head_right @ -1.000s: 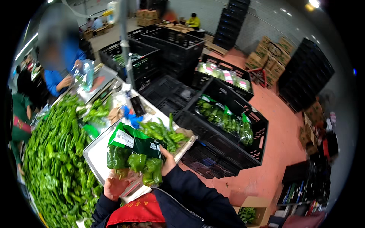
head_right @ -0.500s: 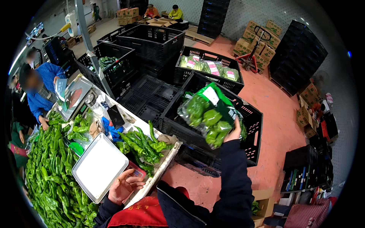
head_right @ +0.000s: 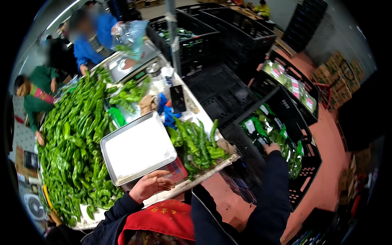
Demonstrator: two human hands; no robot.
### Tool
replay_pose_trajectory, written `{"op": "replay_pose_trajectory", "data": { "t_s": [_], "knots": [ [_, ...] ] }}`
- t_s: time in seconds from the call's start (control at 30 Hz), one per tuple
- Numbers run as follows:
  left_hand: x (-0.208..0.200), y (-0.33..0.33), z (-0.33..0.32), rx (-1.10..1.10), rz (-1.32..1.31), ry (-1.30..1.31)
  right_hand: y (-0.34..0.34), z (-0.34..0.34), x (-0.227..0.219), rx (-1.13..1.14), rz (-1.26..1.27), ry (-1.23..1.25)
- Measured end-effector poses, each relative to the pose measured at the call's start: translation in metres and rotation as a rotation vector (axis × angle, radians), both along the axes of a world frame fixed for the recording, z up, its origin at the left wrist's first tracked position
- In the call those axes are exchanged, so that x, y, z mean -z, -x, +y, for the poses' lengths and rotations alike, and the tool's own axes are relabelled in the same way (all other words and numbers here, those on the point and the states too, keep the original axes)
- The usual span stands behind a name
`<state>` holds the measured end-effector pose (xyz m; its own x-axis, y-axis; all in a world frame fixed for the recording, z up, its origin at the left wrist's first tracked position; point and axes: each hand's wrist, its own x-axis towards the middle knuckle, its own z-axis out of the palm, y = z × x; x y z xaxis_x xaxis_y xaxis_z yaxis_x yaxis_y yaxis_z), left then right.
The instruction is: The person selects green peppers from a large pile on a table, places them on a digital scale, and then transfers them into a clear plastic bag. The person repeats this process, filling multiple bags with peppers.
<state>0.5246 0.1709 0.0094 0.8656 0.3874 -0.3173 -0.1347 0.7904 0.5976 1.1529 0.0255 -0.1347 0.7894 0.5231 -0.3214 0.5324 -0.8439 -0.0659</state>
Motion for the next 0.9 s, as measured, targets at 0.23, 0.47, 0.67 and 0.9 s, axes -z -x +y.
{"op": "replay_pose_trajectory", "data": {
  "t_s": [0.23, 0.47, 0.67, 0.9],
  "knots": [
    [0.008, 0.046, -0.011, -0.001, 0.020, -0.020, 0.047, 0.031, -0.086, 0.061, 0.182, -0.958],
    [0.012, 0.123, -0.027, -0.117, 0.168, -0.214, 0.320, 0.129, -0.155, -0.223, 0.796, -1.053],
    [0.046, 0.210, -0.065, -0.313, 0.363, -0.314, 0.535, 0.138, -0.158, -0.554, 1.097, -0.734],
    [0.053, 0.287, -0.095, -0.658, 0.527, -0.092, 0.665, 0.129, -0.152, -0.916, 1.085, -0.568]
  ]
}}
